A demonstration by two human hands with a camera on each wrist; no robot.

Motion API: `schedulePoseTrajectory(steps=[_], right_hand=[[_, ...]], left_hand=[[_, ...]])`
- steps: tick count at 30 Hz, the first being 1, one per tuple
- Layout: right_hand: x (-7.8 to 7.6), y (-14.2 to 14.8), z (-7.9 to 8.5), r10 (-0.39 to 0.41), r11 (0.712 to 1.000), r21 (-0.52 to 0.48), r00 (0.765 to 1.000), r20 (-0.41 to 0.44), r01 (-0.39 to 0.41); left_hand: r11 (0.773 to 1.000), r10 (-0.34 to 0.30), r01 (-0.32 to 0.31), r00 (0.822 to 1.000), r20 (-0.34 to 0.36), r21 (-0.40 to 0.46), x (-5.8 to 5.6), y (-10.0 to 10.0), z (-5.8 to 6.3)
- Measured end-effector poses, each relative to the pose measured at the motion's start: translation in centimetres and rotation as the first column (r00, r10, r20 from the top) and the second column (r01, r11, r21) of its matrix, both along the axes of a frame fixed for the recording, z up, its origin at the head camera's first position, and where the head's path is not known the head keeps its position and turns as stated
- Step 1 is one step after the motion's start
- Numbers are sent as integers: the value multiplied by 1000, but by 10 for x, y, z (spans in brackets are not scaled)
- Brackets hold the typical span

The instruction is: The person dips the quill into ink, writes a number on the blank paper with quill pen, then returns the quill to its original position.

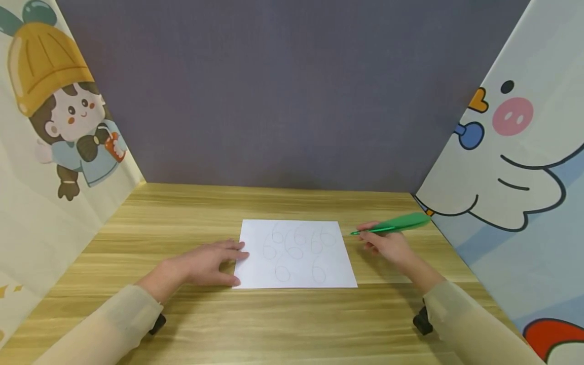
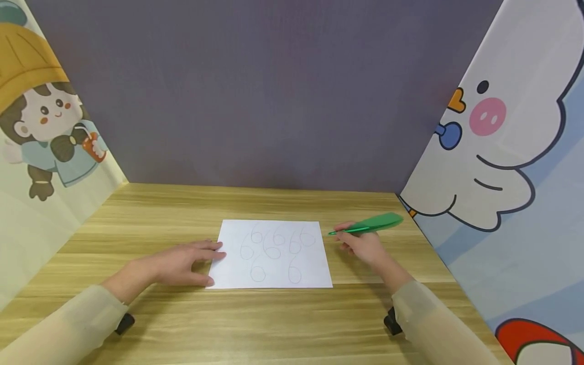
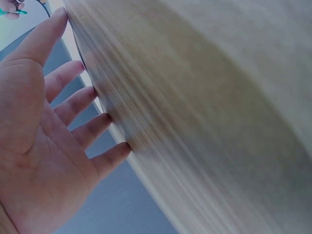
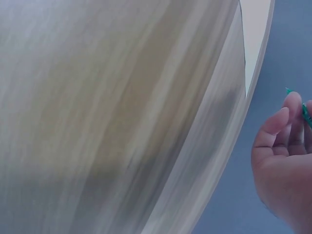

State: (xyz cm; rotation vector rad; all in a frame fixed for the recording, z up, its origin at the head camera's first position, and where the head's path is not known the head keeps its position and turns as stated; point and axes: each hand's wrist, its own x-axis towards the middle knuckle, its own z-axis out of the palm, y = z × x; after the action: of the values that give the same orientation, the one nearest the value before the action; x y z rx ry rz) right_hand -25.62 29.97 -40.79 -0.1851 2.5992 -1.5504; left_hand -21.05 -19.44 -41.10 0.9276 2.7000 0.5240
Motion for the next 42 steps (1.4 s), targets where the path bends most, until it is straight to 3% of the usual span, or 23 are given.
schedulePoseTrajectory(steps=[6,15,22,30,37,42], right_hand=[[-2,11,-2,11,1000,15,999,-37,-10],[-3,23,4,114,991,76,988,-107,-107],[-1,34,6,196,976,-70,972,-131,-206],[-7,44,-2,145,989,22,984,-104,-144],[-9,45,-2,55,991,124,995,-79,-45],[-8,45,0,-23,995,96,999,-44,27]], left_hand=[[1000,-1,1,1000,-1,-5,-1,0,0],[1000,-1,1,1000,-1,-8,-2,-1,-3],[1000,-24,24,999,-26,0,-1,0,-1],[999,-34,34,999,-40,-4,-1,0,0],[999,-33,32,999,-33,-8,-1,0,-1],[999,-38,38,999,-38,-9,-2,-1,-3]])
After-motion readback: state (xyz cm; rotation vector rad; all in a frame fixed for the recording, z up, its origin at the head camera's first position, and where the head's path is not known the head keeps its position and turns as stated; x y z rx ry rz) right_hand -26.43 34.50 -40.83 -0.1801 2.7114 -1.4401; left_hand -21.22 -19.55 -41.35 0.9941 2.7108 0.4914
